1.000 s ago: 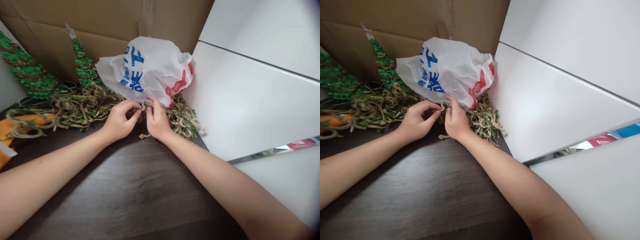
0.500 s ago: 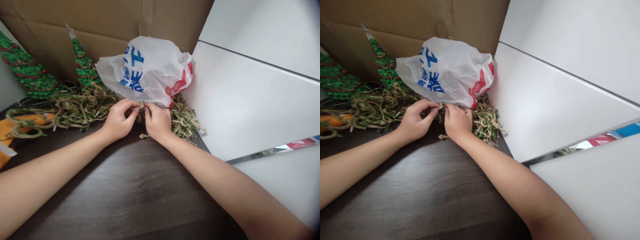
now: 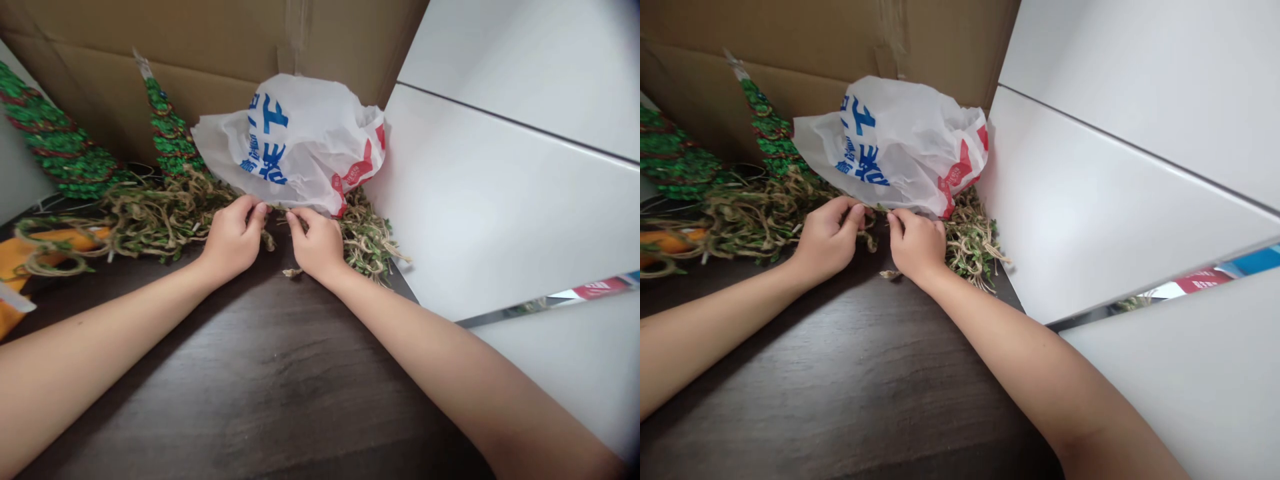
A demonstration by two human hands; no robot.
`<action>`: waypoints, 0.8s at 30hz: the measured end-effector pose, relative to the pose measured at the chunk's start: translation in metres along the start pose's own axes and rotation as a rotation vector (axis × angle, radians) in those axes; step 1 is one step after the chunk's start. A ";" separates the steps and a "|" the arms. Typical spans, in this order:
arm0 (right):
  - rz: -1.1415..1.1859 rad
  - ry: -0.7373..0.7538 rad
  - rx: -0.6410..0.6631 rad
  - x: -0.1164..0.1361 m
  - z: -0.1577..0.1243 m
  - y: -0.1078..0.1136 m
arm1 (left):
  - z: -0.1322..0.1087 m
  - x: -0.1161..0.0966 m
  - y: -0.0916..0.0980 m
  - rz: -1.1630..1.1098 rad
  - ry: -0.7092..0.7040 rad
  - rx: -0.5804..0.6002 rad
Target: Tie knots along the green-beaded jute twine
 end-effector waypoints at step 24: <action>0.089 0.181 0.081 0.001 0.005 -0.011 | -0.001 -0.001 -0.009 -0.224 -0.027 0.129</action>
Point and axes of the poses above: each hand's wrist, its own z-axis towards the middle knuckle, its own y-axis out of the back of the hand, x = y × z, the point moved 4 cm from there along z, towards the middle knuckle, and after that the axes turned 13 degrees about -z, right-handed, at the moved point
